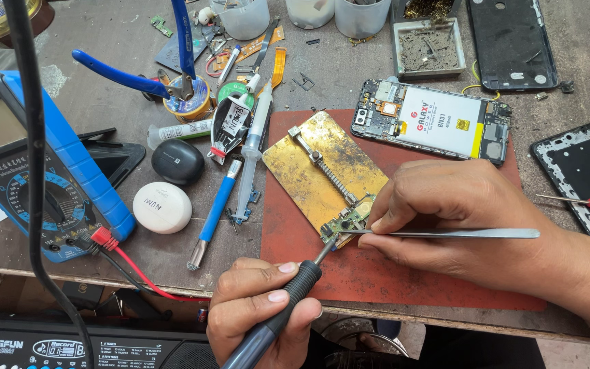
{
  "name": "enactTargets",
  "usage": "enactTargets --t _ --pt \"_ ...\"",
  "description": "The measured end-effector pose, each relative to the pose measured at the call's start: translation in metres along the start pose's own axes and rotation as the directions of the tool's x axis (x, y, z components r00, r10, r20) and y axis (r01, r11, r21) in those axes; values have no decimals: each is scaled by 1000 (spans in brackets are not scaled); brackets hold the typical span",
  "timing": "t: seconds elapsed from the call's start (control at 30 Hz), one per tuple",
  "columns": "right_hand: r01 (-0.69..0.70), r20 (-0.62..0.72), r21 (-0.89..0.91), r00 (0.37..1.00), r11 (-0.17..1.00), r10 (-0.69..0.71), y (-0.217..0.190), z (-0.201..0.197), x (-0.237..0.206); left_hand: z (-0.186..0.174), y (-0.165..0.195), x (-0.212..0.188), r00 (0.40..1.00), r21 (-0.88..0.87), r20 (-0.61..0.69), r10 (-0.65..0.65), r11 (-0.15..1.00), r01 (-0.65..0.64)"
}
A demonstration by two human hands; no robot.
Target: The person uses a soldering iron and tweezers to work on a small circuit board, then switches to a hot air rework station to heat the same board while manipulating components with tweezers. The workspace contains disassembled mobile phone parts and various tools.
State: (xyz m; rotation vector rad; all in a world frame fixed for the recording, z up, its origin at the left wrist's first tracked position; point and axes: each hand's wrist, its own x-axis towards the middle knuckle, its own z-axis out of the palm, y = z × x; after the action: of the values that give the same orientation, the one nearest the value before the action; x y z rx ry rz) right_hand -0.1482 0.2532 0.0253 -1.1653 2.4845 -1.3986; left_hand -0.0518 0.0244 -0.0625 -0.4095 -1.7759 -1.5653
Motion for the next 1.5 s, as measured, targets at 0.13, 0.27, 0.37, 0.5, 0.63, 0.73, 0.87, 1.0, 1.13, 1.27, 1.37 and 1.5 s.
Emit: enactTargets --t 0.13,0.27,0.37,0.5,0.63,0.73,0.87,1.0,1.13,1.27,1.37,1.5 --pt "7 -3 -4 1000 1000 -7 1 0 0 0 0 0 1000 -7 3 7 1000 -7" --pt "-6 2 -4 1000 1000 6 1 0 0 -1 0 0 1000 4 2 9 1000 -9" --pt "-13 3 4 1000 1000 13 0 0 -1 0 -1 1 1000 1 1 17 1000 -17" --pt "-7 -3 19 1000 1000 7 -1 1 0 -1 -1 0 1000 2 5 18 1000 -18" --pt "-10 -2 4 1000 1000 10 -1 1 0 -1 -2 0 1000 -3 -1 19 1000 -19" --pt "-9 -1 6 1000 1000 9 -1 1 1 0 -3 1 1000 4 -4 30 1000 -30" --pt "-25 4 16 1000 1000 25 -1 1 1 -1 -2 1 1000 2 4 24 1000 -24" --pt "-17 0 20 1000 1000 17 -1 1 1 0 -2 1 1000 2 1 25 1000 -25" --pt "-25 3 20 1000 999 25 0 1 1 0 -3 1 999 1 -1 32 999 -32" --pt "-16 -3 9 1000 1000 16 1 1 1 0 -3 1 999 18 -2 34 999 -34" --pt "-15 -2 8 1000 1000 15 1 1 1 0 -4 1 999 13 -1 35 999 -35" --pt "-13 -2 16 1000 1000 13 1 1 1 0 -4 0 1000 5 -3 28 1000 -28"
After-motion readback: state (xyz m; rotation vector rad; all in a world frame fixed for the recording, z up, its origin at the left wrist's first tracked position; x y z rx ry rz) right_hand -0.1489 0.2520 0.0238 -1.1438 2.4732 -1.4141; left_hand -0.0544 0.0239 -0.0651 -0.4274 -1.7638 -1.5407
